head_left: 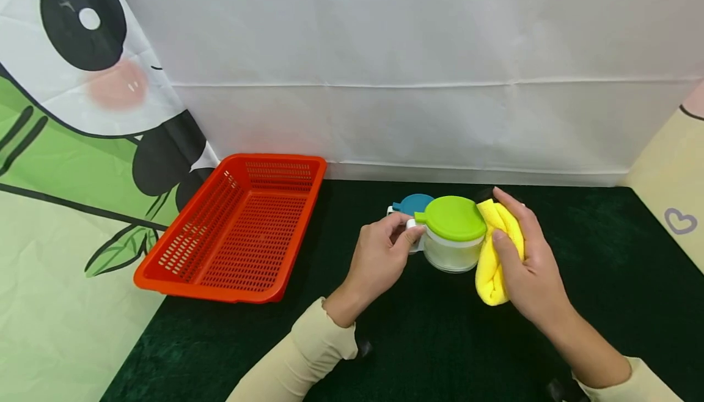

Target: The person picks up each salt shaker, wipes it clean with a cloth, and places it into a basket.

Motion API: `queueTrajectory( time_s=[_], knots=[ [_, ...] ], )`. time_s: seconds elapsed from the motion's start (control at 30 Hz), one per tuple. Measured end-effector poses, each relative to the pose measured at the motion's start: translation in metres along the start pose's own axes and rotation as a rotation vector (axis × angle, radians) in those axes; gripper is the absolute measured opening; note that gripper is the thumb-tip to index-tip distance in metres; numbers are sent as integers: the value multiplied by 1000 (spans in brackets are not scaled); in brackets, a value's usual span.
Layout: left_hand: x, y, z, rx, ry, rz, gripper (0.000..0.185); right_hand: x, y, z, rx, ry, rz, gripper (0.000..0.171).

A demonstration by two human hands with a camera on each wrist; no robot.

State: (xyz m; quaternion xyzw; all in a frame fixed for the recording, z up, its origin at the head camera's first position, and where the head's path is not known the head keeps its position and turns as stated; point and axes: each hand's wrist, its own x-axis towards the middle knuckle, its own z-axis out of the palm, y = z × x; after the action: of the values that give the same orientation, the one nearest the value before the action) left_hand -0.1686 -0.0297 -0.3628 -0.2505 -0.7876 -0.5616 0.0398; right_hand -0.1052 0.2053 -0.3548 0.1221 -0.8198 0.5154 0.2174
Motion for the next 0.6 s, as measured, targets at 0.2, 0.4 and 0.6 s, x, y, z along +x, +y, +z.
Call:
queueTrajectory(
  time_s=[0.2,0.4,0.6],
  knots=[
    [-1,0,-2,0,-5,-30,17,-14,17,14,26,28,37,62],
    [-1,3,-4,-20,14,-6,17,-21,32,20,149,-54,138,57],
    [-1,2,-4,-14,-3,-15,16,-12,33,9,345,-186,261,52]
  ],
)
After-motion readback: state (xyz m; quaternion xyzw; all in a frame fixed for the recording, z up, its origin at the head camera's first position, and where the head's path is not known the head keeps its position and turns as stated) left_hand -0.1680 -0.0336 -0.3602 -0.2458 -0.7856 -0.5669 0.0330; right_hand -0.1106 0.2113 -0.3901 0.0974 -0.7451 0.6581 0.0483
